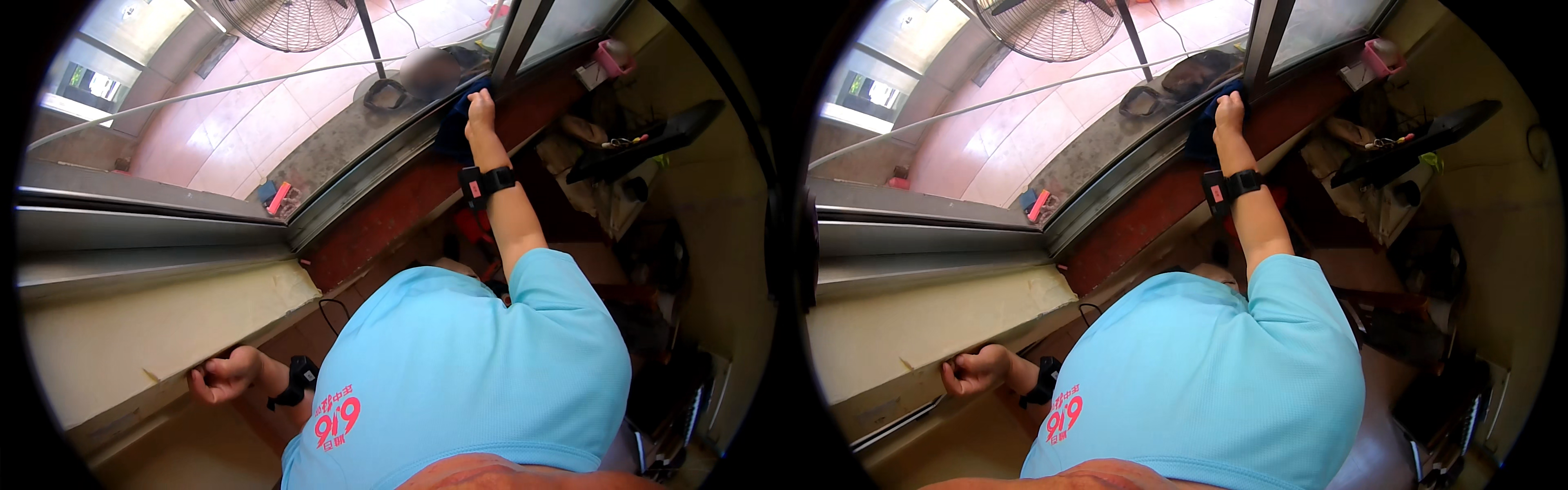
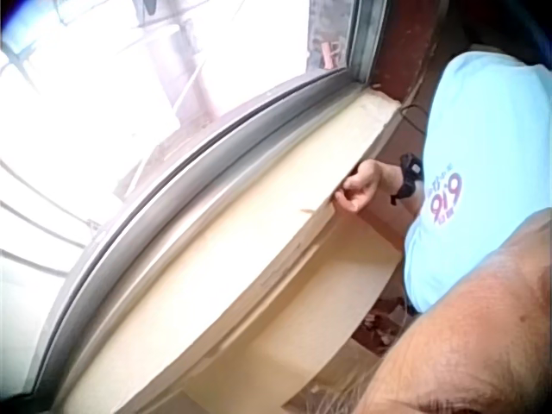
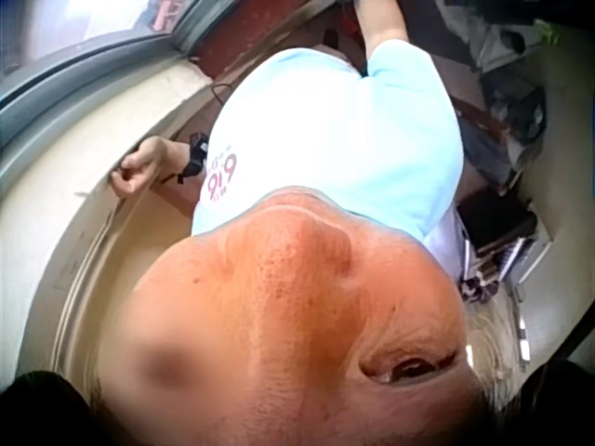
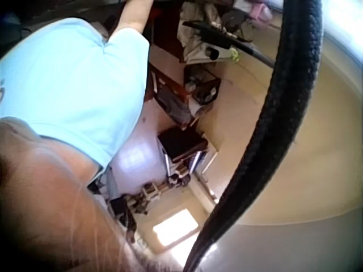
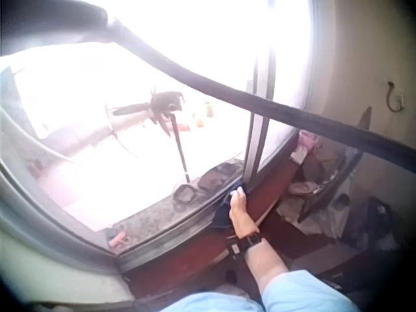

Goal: The person wipes the glass pane and the metal frame of a sliding window with a blue cloth.

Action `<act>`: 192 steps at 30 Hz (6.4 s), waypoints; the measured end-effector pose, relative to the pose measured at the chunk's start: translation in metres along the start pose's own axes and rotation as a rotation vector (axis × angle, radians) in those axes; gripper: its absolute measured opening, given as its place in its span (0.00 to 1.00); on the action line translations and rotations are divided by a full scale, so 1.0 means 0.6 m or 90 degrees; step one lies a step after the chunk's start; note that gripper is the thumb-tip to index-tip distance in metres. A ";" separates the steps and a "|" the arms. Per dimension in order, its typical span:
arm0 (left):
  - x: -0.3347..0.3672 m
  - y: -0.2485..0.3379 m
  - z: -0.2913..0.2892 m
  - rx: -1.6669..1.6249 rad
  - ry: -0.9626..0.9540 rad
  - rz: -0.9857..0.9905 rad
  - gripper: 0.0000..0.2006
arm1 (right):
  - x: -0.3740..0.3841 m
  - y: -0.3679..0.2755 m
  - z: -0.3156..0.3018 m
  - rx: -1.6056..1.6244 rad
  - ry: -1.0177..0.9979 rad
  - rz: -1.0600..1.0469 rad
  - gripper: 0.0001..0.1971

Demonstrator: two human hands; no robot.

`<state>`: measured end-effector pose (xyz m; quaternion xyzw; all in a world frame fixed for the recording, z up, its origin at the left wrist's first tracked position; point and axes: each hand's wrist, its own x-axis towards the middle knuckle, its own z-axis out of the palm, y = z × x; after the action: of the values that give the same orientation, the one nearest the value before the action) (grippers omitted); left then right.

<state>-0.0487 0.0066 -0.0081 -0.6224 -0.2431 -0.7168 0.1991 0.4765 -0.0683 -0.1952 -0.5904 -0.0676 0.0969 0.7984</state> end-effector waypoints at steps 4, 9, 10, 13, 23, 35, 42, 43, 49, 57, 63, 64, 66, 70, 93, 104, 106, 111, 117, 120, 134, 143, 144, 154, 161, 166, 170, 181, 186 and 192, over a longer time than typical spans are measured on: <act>0.000 0.003 0.000 -0.018 0.006 -0.019 0.10 | -0.049 0.027 0.020 -0.045 -0.015 0.018 0.02; -0.002 -0.003 -0.002 0.009 -0.004 0.000 0.11 | -0.197 0.049 0.073 0.053 -0.111 0.176 0.06; -0.004 -0.004 -0.004 0.010 -0.004 -0.007 0.11 | -0.222 0.051 0.082 0.071 -0.143 0.213 0.06; -0.002 -0.001 -0.005 0.008 -0.005 -0.009 0.11 | -0.293 0.032 0.111 0.182 -0.244 0.356 0.07; 0.005 0.004 -0.002 0.076 -0.031 0.022 0.09 | -0.427 0.042 0.182 0.238 -0.511 0.593 0.08; 0.013 -0.002 -0.010 0.114 -0.040 0.109 0.08 | -0.354 0.014 0.157 0.173 -0.196 0.352 0.07; 0.010 -0.005 -0.004 0.088 -0.019 0.117 0.07 | -0.506 0.063 0.252 0.118 -0.458 0.645 0.04; 0.010 -0.006 -0.003 0.090 -0.016 0.118 0.07 | -0.518 0.066 0.262 0.108 -0.486 0.660 0.04; 0.011 -0.007 -0.013 0.085 -0.045 0.116 0.06 | -0.476 0.063 0.230 0.168 -0.495 0.721 0.02; 0.007 -0.003 -0.020 0.083 -0.071 0.103 0.05 | -0.359 0.001 0.162 0.222 -0.240 0.639 0.05; 0.005 -0.008 -0.011 0.069 -0.026 0.101 0.05 | -0.450 0.089 0.226 0.193 -0.352 0.704 0.05; 0.005 -0.006 -0.009 0.074 -0.003 0.100 0.05 | -0.478 0.090 0.243 0.180 -0.366 0.704 0.05; 0.008 0.002 -0.015 0.099 -0.032 0.073 0.06 | -0.519 0.101 0.277 0.112 -0.434 0.811 0.05; 0.010 0.004 -0.031 0.099 -0.150 0.085 0.07 | -0.528 0.090 0.274 0.129 -0.453 0.777 0.05; 0.007 0.006 -0.002 0.099 -0.049 0.099 0.08 | -0.508 0.064 0.273 0.071 -0.444 0.747 0.06; -0.004 0.011 -0.036 0.126 -0.108 -0.001 0.08 | -0.357 0.060 0.172 0.226 -0.402 0.786 0.07; -0.016 0.002 -0.035 0.116 -0.109 0.003 0.08 | -0.354 0.021 0.165 0.229 -0.320 0.725 0.07; -0.017 -0.001 -0.033 0.080 -0.100 0.015 0.08 | -0.382 0.014 0.187 0.210 -0.275 0.734 0.10; 0.011 0.005 -0.005 0.107 -0.062 0.122 0.08 | -0.507 0.073 0.290 0.117 -0.500 0.837 0.06; 0.011 0.004 -0.009 0.130 -0.070 0.127 0.08 | -0.502 0.059 0.288 0.125 -0.524 0.850 0.04; 0.011 0.004 -0.011 0.117 -0.045 0.119 0.07 | -0.330 -0.024 0.106 -0.385 -0.280 -0.392 0.11; 0.001 0.005 -0.028 0.199 -0.119 0.109 0.09 | -0.387 0.022 0.154 -0.581 -0.359 -0.563 0.07; 0.001 0.005 -0.021 0.164 -0.088 0.108 0.08 | -0.398 0.026 0.160 -0.574 -0.381 -0.587 0.07; 0.002 0.011 -0.022 0.235 -0.087 0.091 0.09 | -0.479 0.051 0.240 -0.543 -0.591 -0.740 0.01; -0.007 0.001 -0.024 0.174 -0.083 0.072 0.09 | -0.346 -0.003 0.146 -0.663 -0.440 -0.729 0.05; 0.009 0.003 -0.010 0.105 -0.059 0.131 0.06 | -0.340 -0.004 0.140 -0.657 -0.429 -0.736 0.04; 0.005 0.004 -0.010 0.091 -0.049 0.113 0.06 | -0.391 0.018 0.178 -0.607 -0.488 -0.743 0.02; 0.011 0.008 -0.008 0.118 -0.059 0.129 0.06 | -0.478 0.035 0.237 -0.559 -0.630 -0.713 0.01; -0.016 -0.003 -0.030 0.195 -0.089 0.060 0.10 | -0.459 0.032 0.215 -0.567 -0.577 -0.716 0.02; -0.006 0.003 -0.033 0.171 -0.153 0.046 0.11 | -0.495 0.054 0.244 -0.526 -0.620 -0.740 0.03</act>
<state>-0.0629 -0.0071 -0.0135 -0.6798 -0.3359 -0.5910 0.2753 0.1529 0.0075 -0.1814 -0.5981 -0.7232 -0.1171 0.3249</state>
